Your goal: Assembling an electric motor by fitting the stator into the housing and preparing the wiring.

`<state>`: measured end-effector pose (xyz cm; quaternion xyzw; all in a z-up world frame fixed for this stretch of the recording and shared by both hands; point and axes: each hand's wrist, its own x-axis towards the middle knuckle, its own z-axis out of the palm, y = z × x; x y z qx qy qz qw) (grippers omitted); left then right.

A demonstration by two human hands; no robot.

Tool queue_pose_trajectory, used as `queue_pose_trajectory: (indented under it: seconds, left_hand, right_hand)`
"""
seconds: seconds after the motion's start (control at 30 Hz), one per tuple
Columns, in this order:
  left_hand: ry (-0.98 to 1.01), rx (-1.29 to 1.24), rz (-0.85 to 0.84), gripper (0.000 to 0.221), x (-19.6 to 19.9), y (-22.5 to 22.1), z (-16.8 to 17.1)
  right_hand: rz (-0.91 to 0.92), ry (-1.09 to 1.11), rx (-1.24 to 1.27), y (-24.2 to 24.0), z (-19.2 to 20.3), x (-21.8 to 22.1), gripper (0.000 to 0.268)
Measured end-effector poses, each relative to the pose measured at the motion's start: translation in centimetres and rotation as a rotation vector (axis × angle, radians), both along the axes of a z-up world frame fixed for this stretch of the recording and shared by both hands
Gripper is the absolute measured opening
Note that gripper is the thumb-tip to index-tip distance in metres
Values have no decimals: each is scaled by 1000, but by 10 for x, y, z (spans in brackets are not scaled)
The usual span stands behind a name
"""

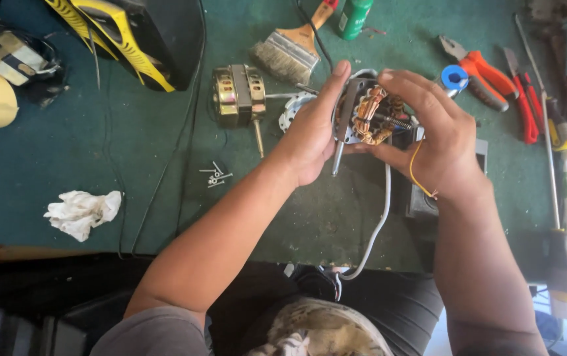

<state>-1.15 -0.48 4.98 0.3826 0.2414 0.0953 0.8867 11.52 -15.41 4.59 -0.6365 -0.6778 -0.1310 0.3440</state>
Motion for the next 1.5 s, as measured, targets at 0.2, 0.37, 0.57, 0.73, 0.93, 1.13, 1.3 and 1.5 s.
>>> queue_pose_trajectory:
  seconds: [0.2, 0.37, 0.57, 0.73, 0.93, 1.13, 1.3, 1.5]
  left_hand:
    - [45, 78, -79, 79, 4, 2, -5]
    - [2, 3, -3, 67, 9, 1, -15]
    - [-85, 4, -41, 67, 9, 4, -25]
    - [-5, 11, 8, 71, 8, -1, -19]
    - [14, 81, -32, 75, 3, -3, -7]
    - [-29, 64, 42, 61, 9, -4, -18]
    - [-124, 18, -20, 70, 5, -3, -13]
    - [-216, -33, -53, 56, 12, -1, -24]
  right_hand:
    - [47, 37, -68, 1, 5, 0, 61]
    - [46, 56, -44, 2, -2, 3, 76]
    - [60, 93, -10, 3, -5, 5, 80]
    - [53, 16, -1, 7, -2, -1, 72]
    - [111, 15, 15, 7, -1, 1, 72]
    - [88, -63, 50, 8, 1, 1, 70]
    - [110, -27, 79, 9, -1, 1, 74]
    - [38, 29, 101, 6, -10, -3, 81]
